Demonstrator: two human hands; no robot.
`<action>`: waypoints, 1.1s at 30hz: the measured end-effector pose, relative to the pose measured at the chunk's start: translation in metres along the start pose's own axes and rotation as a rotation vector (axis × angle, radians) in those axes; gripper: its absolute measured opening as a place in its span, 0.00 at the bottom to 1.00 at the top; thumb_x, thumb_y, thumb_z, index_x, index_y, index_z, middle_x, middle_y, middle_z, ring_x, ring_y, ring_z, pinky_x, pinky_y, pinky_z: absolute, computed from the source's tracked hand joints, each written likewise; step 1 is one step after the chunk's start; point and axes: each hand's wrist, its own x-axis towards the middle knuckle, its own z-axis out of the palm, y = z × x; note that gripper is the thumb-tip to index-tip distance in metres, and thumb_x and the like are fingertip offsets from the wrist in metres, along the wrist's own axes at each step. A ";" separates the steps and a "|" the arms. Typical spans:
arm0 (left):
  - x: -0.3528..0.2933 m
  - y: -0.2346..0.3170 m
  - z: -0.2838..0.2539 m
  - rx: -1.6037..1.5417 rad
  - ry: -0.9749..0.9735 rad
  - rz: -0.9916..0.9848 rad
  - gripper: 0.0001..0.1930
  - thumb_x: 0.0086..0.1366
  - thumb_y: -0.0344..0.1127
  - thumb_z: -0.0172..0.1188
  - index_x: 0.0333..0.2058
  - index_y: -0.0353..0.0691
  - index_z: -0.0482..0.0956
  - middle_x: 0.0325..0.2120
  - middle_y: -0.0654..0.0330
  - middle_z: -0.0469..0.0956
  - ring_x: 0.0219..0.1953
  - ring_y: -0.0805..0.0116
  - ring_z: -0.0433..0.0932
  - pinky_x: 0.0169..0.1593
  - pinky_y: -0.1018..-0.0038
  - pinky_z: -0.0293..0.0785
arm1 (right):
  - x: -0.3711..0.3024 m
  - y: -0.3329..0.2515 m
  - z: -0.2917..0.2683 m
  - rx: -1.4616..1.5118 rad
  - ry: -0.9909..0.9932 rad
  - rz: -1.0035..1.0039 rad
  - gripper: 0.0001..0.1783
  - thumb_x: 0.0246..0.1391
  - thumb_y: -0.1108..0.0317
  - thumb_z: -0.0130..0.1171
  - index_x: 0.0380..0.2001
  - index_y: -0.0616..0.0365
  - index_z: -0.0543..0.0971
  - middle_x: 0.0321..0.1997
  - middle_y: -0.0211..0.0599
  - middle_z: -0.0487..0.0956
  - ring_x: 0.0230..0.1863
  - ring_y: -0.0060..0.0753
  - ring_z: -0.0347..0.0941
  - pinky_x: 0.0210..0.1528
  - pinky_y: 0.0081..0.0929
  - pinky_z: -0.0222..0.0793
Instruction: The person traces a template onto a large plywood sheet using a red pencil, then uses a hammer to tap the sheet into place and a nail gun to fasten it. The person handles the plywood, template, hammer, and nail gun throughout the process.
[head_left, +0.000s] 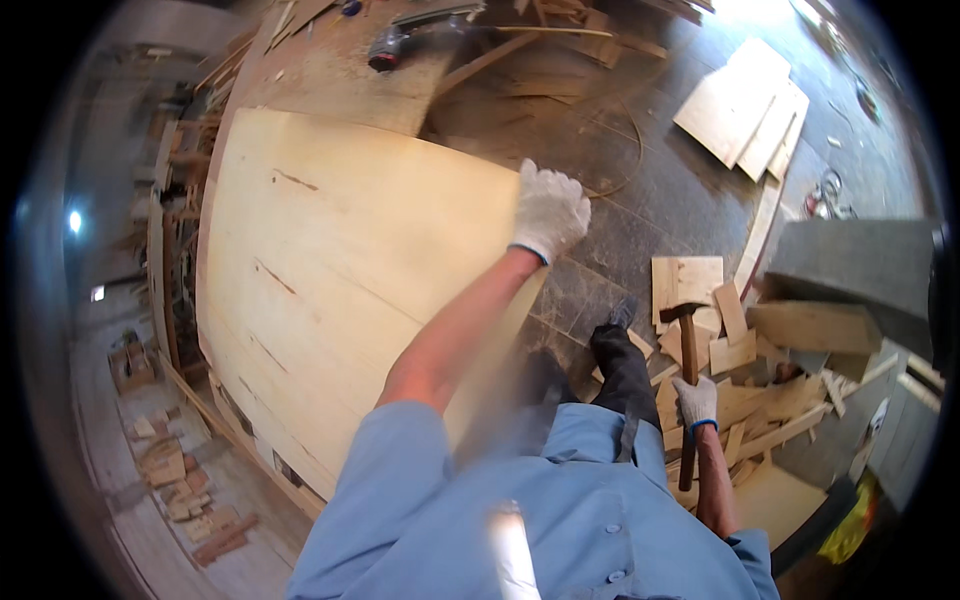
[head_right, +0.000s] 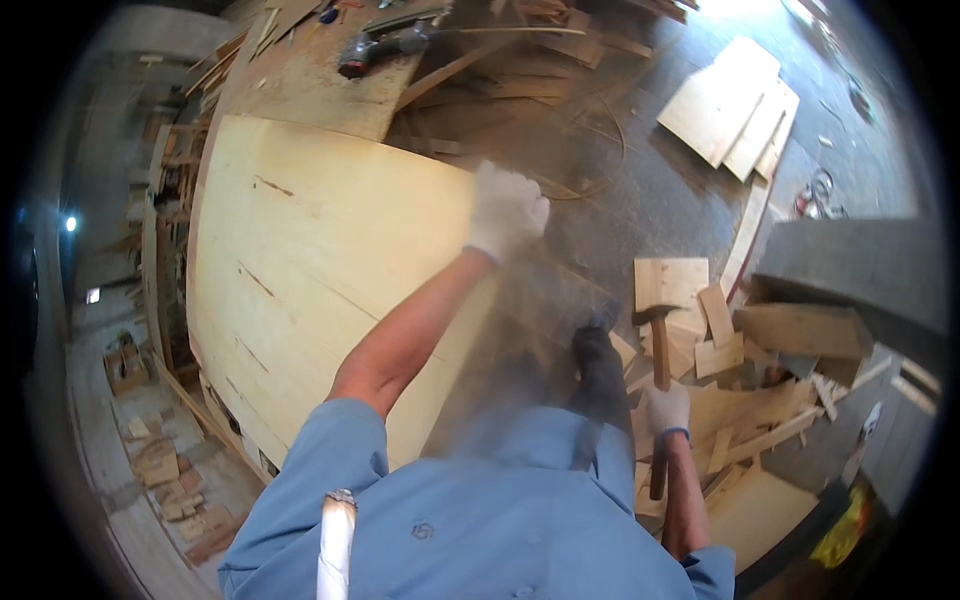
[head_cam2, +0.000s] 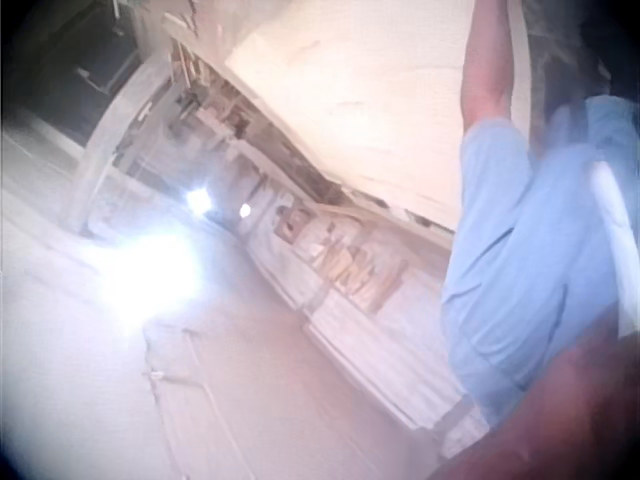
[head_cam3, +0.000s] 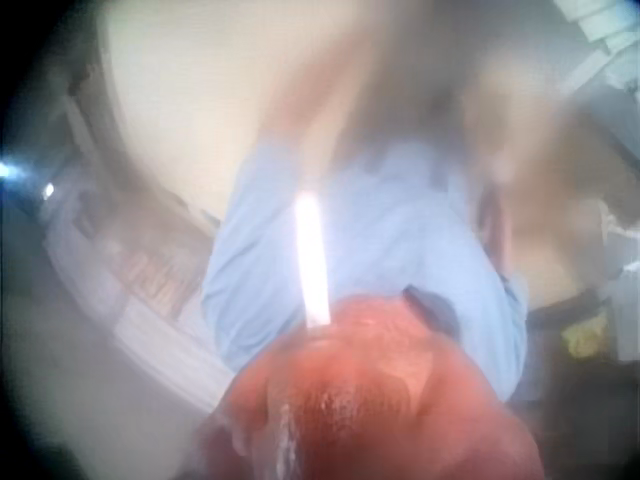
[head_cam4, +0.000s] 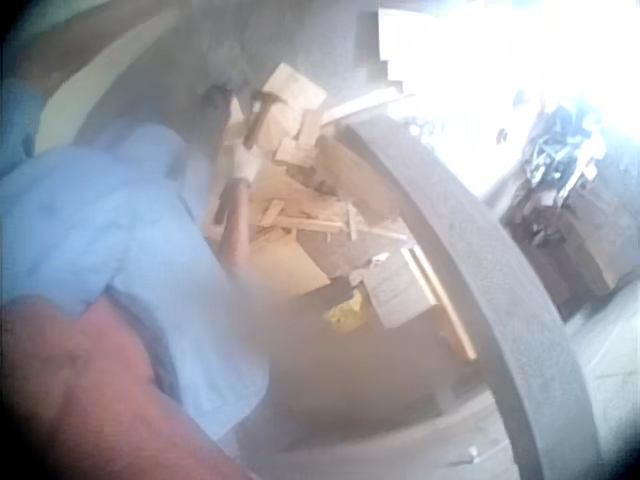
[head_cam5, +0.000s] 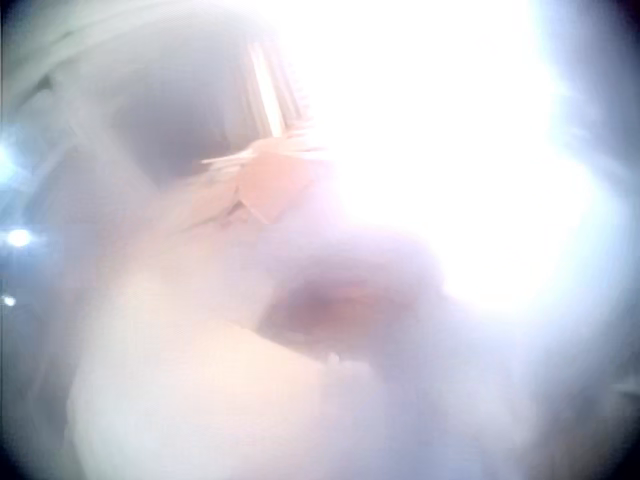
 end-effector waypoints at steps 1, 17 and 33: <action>-0.002 -0.001 0.003 0.019 0.025 0.006 0.14 0.65 0.47 0.58 0.25 0.46 0.80 0.26 0.56 0.80 0.35 0.54 0.78 0.52 0.52 0.65 | 0.008 -0.041 -0.011 -0.033 -0.020 -0.064 0.14 0.55 0.61 0.68 0.34 0.65 0.84 0.23 0.32 0.80 0.24 0.26 0.76 0.28 0.36 0.71; 0.016 -0.009 -0.038 -0.280 -0.139 -0.021 0.12 0.66 0.44 0.58 0.27 0.47 0.83 0.27 0.59 0.80 0.37 0.58 0.78 0.53 0.56 0.65 | 0.032 -0.365 0.025 -0.170 -0.220 -0.812 0.09 0.58 0.70 0.67 0.37 0.62 0.79 0.22 0.28 0.77 0.20 0.18 0.71 0.20 0.26 0.66; 0.035 -0.280 -0.036 0.195 0.349 -1.198 0.27 0.70 0.43 0.56 0.62 0.30 0.72 0.62 0.35 0.71 0.68 0.34 0.65 0.73 0.43 0.54 | 0.001 -0.694 0.255 -0.149 -0.959 -0.530 0.13 0.62 0.62 0.66 0.31 0.56 0.75 0.20 0.30 0.73 0.14 0.27 0.70 0.15 0.30 0.66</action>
